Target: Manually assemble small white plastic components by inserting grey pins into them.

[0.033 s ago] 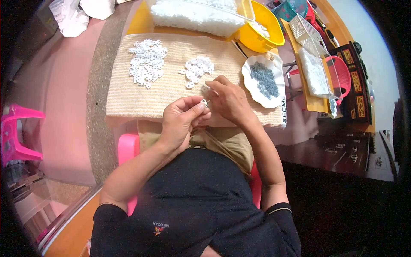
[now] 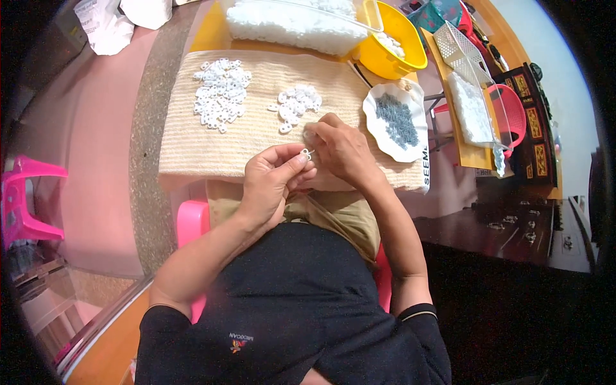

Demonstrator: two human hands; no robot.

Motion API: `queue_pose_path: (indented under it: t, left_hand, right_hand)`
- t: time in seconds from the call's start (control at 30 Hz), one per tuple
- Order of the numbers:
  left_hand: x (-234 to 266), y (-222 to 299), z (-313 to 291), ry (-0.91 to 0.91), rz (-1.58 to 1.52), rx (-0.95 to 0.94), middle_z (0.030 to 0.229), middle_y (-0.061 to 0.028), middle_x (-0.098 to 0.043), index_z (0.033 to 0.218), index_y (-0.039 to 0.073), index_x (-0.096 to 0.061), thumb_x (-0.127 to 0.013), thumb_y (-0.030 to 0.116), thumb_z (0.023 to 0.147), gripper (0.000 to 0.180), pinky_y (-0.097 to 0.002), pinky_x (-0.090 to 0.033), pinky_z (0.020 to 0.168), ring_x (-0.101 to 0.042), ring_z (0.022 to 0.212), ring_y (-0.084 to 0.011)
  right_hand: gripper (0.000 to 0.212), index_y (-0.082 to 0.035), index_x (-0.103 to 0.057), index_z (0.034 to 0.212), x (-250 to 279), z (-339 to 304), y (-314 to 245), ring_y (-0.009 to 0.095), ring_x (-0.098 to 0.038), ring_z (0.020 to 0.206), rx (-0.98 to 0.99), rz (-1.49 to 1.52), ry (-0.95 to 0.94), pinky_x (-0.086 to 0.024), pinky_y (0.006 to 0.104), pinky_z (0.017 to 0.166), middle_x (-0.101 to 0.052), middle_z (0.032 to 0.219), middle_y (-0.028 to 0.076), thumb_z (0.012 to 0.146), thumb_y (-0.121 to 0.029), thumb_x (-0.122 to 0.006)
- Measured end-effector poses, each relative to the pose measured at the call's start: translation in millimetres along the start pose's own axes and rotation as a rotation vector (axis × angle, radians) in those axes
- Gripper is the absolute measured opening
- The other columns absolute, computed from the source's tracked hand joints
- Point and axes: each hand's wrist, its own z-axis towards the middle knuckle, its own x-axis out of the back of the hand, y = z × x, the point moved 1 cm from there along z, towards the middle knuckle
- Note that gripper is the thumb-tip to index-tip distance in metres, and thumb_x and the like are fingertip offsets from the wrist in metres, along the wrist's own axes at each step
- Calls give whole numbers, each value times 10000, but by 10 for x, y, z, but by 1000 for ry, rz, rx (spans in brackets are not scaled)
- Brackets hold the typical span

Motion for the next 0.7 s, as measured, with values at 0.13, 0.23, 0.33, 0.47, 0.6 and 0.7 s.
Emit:
queue_pose_path:
  t: [0.13,0.23,0.33,0.47,0.6,0.7]
  left_hand:
    - [3,24,6,4,-16,-17,909,-95,-637,1056,-31,-579,-598,-6,882,176,-292,-584,752,-650,806,-157]
    - [22,33,8,9,-20,-16,907,-96,-638,1052,-30,-581,-599,-6,882,173,-290,-584,752,-651,807,-158]
    - [-1,42,5,22,-35,-26,899,-103,-628,1037,-45,-576,-590,-14,886,155,-272,-579,750,-647,794,-151]
    - [14,31,10,25,-33,-31,899,-107,-629,1038,-46,-576,-592,-15,884,158,-274,-579,748,-646,794,-154]
    - [18,15,7,33,-31,-19,900,-106,-629,1038,-45,-578,-594,-15,883,158,-275,-578,743,-643,793,-153]
    - [25,-4,14,27,-20,-14,902,-104,-629,1037,-45,-579,-594,-14,884,157,-272,-577,742,-642,792,-150]
  right_hand:
    - [142,-70,-639,941,-30,29,13,350,-623,821,-13,-9,-18,-493,418,699,-623,948,134,828,-153,-623]
    - [116,-61,-627,897,-43,14,11,345,-620,807,-22,-20,0,-486,414,696,-621,940,130,830,-156,-623]
    - [106,-51,-621,872,-27,-53,37,337,-617,803,-19,10,3,-481,406,691,-616,933,130,829,-148,-622]
    - [118,-37,-633,914,99,-150,35,321,-618,815,79,11,67,-484,393,699,-615,902,132,817,-92,-596]
    - [161,-35,-648,947,196,-173,-10,311,-620,813,124,-183,-22,-487,390,709,-619,885,129,810,-52,-566]
    - [155,-32,-650,940,183,-143,-6,316,-619,818,151,-141,4,-490,393,716,-620,884,134,813,-57,-565]
